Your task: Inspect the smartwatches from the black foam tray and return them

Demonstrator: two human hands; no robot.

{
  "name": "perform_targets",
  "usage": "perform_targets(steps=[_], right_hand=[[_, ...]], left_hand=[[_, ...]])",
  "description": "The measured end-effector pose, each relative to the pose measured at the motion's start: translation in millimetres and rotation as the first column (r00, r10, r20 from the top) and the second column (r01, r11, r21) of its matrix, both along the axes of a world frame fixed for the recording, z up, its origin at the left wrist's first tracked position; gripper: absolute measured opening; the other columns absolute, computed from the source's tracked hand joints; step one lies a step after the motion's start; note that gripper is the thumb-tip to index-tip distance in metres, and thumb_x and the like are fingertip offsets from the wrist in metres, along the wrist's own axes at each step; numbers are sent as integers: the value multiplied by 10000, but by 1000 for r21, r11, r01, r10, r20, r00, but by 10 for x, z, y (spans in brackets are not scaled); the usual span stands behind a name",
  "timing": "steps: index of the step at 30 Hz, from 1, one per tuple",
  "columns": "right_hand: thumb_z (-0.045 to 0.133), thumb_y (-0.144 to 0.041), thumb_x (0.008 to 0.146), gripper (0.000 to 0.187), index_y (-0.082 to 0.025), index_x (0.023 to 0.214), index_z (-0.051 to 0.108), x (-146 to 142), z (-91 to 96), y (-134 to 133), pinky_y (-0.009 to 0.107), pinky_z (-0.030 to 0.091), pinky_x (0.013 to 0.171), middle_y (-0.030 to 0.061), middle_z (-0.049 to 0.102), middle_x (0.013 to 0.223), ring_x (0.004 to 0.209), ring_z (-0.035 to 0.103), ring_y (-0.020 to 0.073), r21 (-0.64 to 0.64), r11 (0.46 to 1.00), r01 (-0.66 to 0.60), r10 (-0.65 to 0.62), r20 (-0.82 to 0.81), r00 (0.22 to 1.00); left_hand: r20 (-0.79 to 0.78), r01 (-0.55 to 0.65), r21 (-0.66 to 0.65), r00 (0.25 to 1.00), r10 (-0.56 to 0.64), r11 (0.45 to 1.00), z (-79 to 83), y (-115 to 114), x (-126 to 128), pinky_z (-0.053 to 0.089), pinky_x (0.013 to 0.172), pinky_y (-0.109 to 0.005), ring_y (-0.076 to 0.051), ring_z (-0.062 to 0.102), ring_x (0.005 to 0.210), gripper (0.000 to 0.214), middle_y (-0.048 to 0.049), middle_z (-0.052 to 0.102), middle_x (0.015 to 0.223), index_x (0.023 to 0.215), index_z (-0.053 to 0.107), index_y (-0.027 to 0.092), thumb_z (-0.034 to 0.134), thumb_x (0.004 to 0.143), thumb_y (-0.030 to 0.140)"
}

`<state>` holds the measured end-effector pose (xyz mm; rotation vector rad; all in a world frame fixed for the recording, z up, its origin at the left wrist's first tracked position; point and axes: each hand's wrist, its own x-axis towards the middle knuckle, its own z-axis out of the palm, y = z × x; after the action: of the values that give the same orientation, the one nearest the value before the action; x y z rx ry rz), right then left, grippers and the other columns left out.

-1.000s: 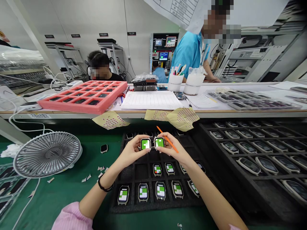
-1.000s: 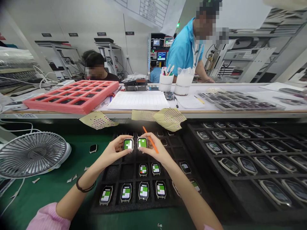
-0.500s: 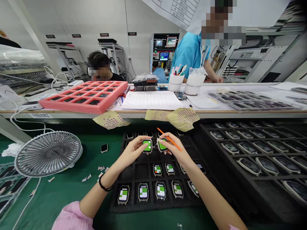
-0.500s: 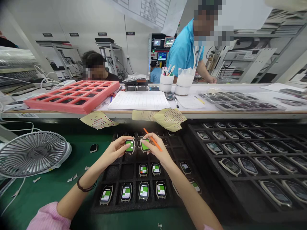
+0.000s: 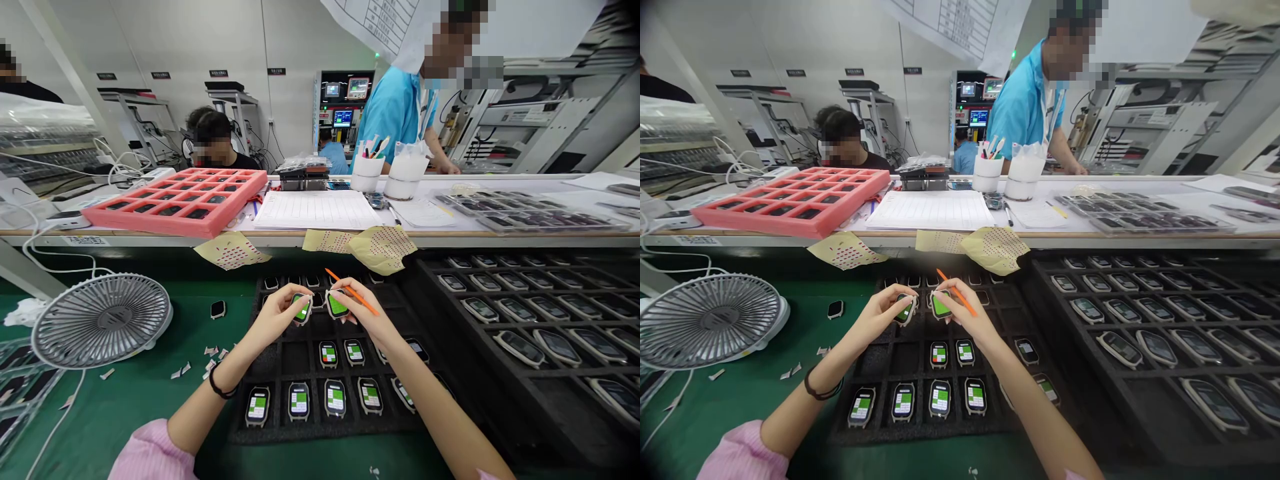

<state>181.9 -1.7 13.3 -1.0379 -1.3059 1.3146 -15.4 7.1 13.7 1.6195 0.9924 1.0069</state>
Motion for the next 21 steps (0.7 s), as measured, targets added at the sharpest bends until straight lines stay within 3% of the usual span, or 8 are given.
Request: perform_targets(steps=[7,13,21], right_hand=[[634,-451,804,259,-219,905,581,50,-62,54,207,306,410,-44,533,684,496,523,88,37,999,-4,5,-12,1000],[601,-464,820,268,-211,905,574,38,-83,72,229,319,448,-34,572,692,519,579,113,24,1000,0,0,-19,1000],[651,-422,793,269,-223,957,575,25,-113,66,243,327,459,-33,563,719,545,583,122,62,997,-52,52,7,999]], left_hand=[[8,61,13,998,-61,998,-17,3,-14,514,755,-281,-181,607,934,365,-76,633,1091,1114,561,173,641,811,360],[-39,134,15,990,-134,991,-23,-32,-8,490,664,-241,-180,618,924,554,-90,597,1173,1245,467,198,700,745,239],[-106,74,137,993,-60,988,-1,-72,14,462,629,-228,-163,609,861,461,-72,628,1082,1204,511,187,663,769,209]])
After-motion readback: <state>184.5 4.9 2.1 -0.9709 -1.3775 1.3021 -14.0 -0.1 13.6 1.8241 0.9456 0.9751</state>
